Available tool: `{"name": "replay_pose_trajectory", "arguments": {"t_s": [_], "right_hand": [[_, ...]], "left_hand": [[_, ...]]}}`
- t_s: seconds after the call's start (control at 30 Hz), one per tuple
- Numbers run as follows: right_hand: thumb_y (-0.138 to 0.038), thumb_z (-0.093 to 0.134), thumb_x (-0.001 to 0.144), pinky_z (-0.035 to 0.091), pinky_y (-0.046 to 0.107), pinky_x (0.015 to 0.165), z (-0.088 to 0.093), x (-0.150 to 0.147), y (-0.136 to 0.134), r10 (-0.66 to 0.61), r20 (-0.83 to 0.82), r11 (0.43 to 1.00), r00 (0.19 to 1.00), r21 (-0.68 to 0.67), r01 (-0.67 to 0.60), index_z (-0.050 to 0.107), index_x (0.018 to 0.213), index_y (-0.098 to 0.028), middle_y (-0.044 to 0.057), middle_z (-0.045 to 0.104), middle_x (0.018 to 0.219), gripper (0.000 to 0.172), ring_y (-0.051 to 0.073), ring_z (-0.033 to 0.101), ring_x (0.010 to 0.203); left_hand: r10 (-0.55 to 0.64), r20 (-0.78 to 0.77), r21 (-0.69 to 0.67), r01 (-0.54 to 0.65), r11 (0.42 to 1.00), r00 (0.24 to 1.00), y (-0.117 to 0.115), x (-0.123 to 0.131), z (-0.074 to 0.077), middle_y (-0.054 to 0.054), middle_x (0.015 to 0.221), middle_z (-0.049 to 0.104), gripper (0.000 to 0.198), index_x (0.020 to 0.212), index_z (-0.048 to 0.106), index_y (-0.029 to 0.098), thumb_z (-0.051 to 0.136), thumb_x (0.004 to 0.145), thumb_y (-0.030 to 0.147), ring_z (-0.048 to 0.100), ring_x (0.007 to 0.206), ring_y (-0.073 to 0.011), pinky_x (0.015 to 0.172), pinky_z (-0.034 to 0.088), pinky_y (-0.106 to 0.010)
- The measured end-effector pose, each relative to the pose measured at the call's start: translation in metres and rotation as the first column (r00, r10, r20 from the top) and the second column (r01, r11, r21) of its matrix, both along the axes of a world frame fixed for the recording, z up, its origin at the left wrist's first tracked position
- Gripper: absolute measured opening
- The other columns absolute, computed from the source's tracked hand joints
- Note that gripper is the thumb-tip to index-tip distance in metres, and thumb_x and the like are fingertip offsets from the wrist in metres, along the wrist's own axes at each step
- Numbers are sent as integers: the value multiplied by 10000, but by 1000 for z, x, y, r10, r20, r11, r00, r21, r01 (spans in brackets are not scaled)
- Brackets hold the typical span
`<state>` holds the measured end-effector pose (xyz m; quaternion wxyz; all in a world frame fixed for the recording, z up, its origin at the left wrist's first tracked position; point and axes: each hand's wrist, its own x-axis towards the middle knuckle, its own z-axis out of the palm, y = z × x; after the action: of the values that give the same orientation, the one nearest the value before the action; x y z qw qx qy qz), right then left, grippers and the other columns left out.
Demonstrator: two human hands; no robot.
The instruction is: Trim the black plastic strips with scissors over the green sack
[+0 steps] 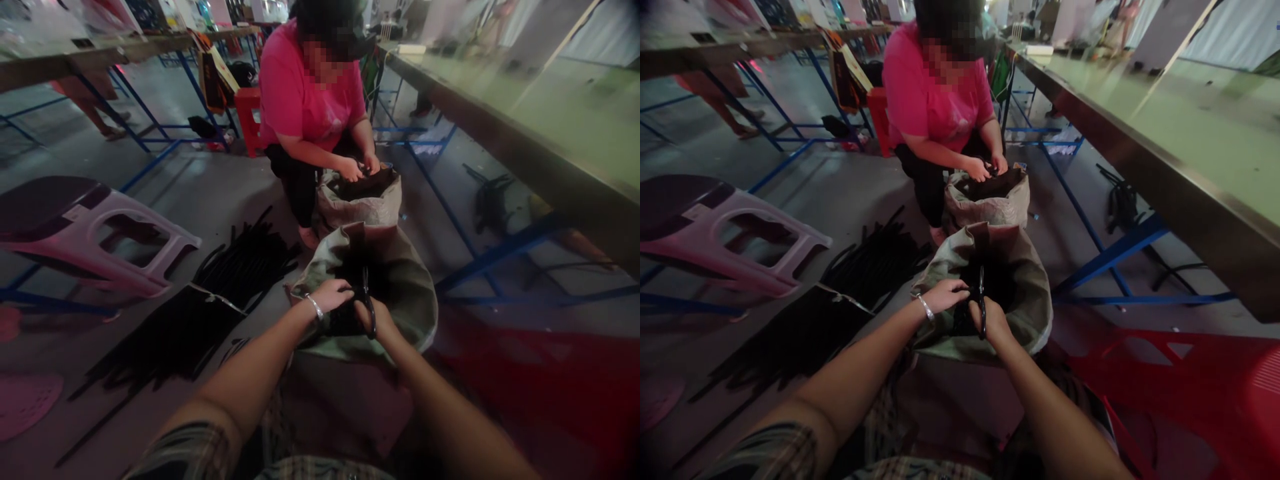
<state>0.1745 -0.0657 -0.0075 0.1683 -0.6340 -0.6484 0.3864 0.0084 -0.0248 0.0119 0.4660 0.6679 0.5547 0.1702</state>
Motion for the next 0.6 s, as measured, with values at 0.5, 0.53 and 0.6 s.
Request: {"name": "replay_pose_trajectory", "arguments": {"t_s": [0.5, 0.53, 0.6], "right_hand": [[-317, 593, 744, 336, 243, 573, 15, 23, 37, 107, 87, 994, 990, -25, -106, 575, 799, -170, 45, 618, 769, 158, 142, 519, 647], [-329, 599, 741, 344, 243, 577, 12, 25, 41, 99, 64, 995, 993, -22, -98, 582, 803, -168, 44, 620, 773, 173, 143, 522, 652], [-357, 602, 742, 360, 245, 581, 8, 28, 50, 77, 31, 997, 997, -24, -77, 587, 816, -166, 45, 624, 776, 205, 146, 531, 660]], "left_hand": [[-25, 11, 103, 24, 994, 1000, 17, -12, -10, -35, 825, 674, 317, 1050, 639, 162, 457, 824, 291, 587, 697, -145, 681, 460, -245], [-22, 18, 117, 19, 993, 1000, 19, -13, -9, -37, 842, 676, 325, 1061, 638, 163, 456, 828, 299, 591, 713, -146, 685, 459, -241], [-2, 26, 152, -2, 988, 1000, 24, -13, -10, -42, 882, 681, 330, 1066, 644, 164, 460, 831, 306, 599, 764, -148, 705, 458, -232]]}}
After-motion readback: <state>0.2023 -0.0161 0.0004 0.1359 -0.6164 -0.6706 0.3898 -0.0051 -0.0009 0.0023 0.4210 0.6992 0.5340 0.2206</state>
